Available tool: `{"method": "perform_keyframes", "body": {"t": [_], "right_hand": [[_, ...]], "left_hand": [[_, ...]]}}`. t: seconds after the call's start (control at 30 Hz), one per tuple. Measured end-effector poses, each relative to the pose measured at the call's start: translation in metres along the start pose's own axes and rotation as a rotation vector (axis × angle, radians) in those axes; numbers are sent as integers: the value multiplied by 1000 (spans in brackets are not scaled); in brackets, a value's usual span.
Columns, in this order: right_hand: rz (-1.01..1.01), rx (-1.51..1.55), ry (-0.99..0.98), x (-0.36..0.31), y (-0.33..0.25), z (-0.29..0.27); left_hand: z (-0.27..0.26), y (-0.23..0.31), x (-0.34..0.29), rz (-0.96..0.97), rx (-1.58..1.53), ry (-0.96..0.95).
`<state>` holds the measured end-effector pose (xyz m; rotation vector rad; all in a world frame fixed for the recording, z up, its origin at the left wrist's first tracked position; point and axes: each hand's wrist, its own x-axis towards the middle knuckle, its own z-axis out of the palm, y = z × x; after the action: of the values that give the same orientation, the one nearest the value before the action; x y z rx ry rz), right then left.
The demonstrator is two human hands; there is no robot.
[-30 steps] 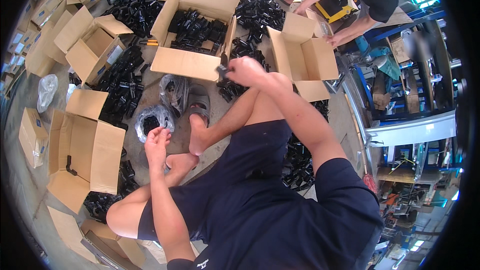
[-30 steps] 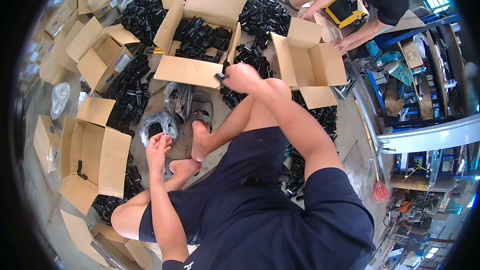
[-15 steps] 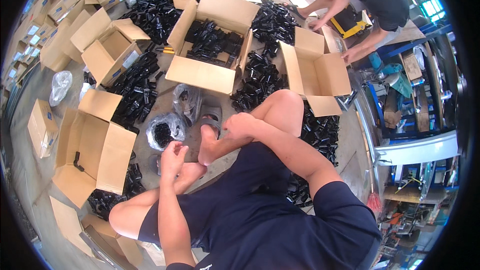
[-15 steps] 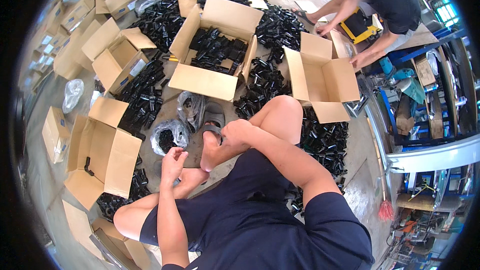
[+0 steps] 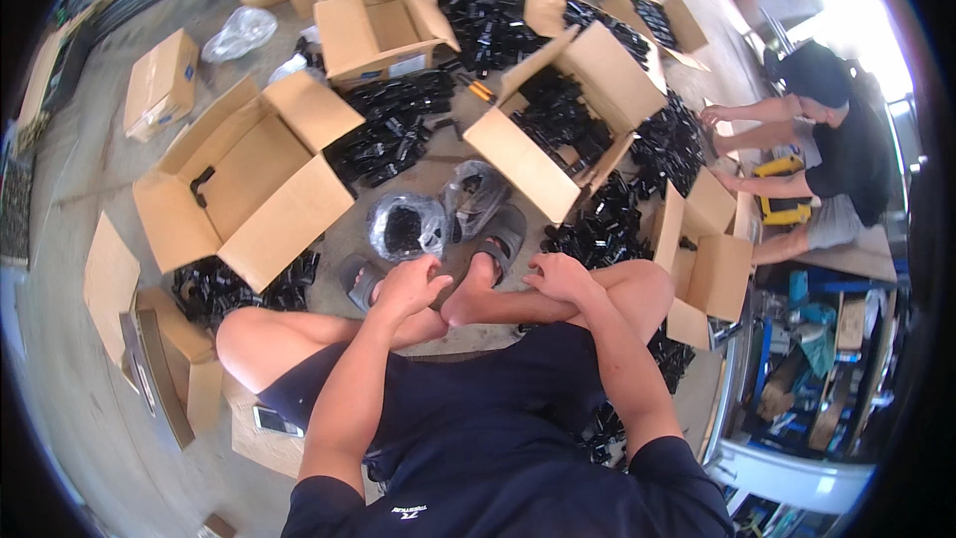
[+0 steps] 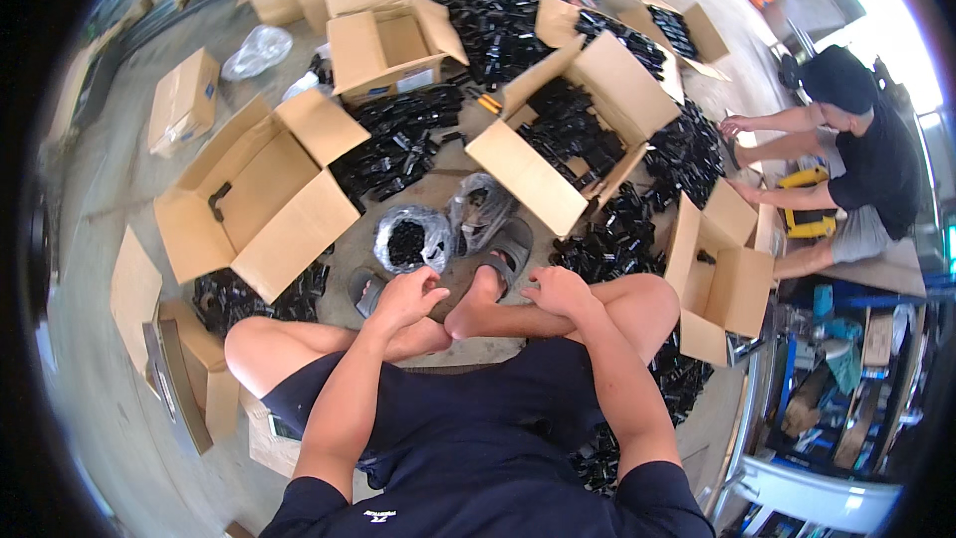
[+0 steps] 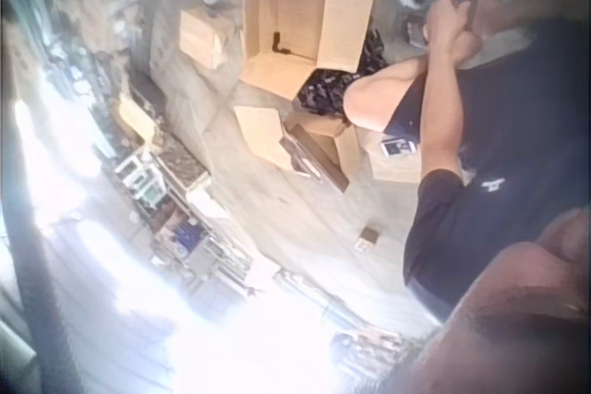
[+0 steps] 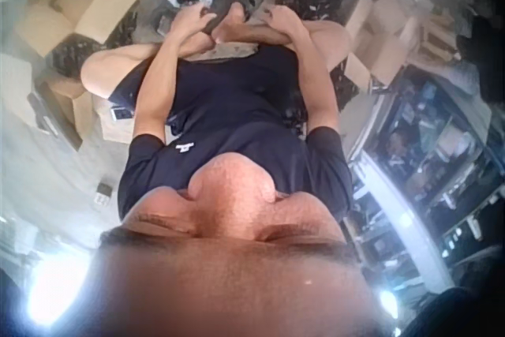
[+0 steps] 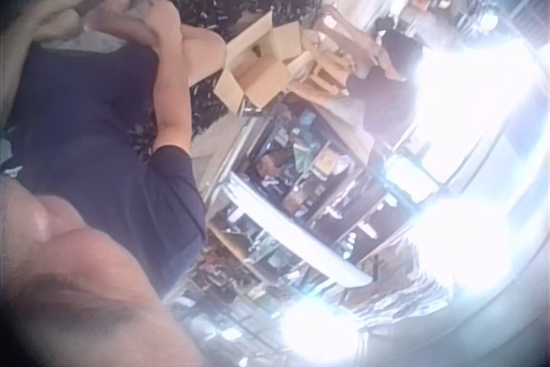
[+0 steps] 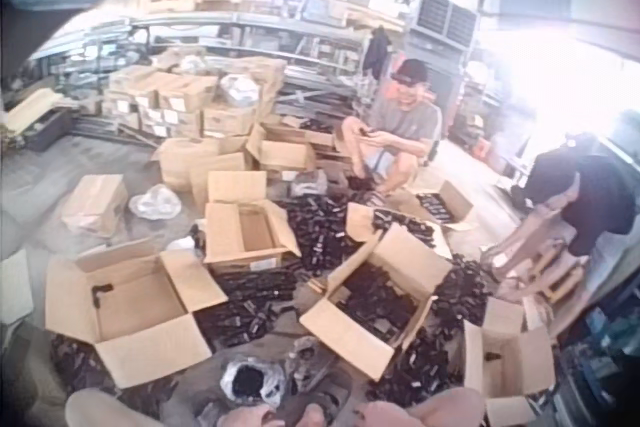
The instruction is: The person sits on the floor and sorts through black plastic components, picking them up by hand and placing some into a small plastic bag while others are organized within cardboard boxes.
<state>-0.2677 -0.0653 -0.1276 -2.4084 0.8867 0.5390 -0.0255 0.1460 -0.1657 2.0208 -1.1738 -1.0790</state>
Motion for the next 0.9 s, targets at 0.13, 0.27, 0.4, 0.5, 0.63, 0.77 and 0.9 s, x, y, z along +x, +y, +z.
{"method": "perform_keyframes", "body": {"t": [0.13,0.27,0.4,0.5,0.63,0.77,0.9], "right_hand": [[21,4,-21,-4,-3,-2],[20,2,-25,0,4,6],[11,-16,-32,2,5,6],[1,-23,-38,2,0,4],[-34,-31,-40,2,-10,-2],[-100,-10,-32,5,-24,-9],[-194,-1,19,-6,-51,-25]], "left_hand": [[-3,5,-2,14,87,7],[-1,5,-3,50,85,-13],[4,0,-4,75,92,-4],[-1,6,-7,55,122,-49],[3,2,-8,53,160,-21],[2,-1,-7,50,154,13],[-38,16,-15,56,70,121]]}}
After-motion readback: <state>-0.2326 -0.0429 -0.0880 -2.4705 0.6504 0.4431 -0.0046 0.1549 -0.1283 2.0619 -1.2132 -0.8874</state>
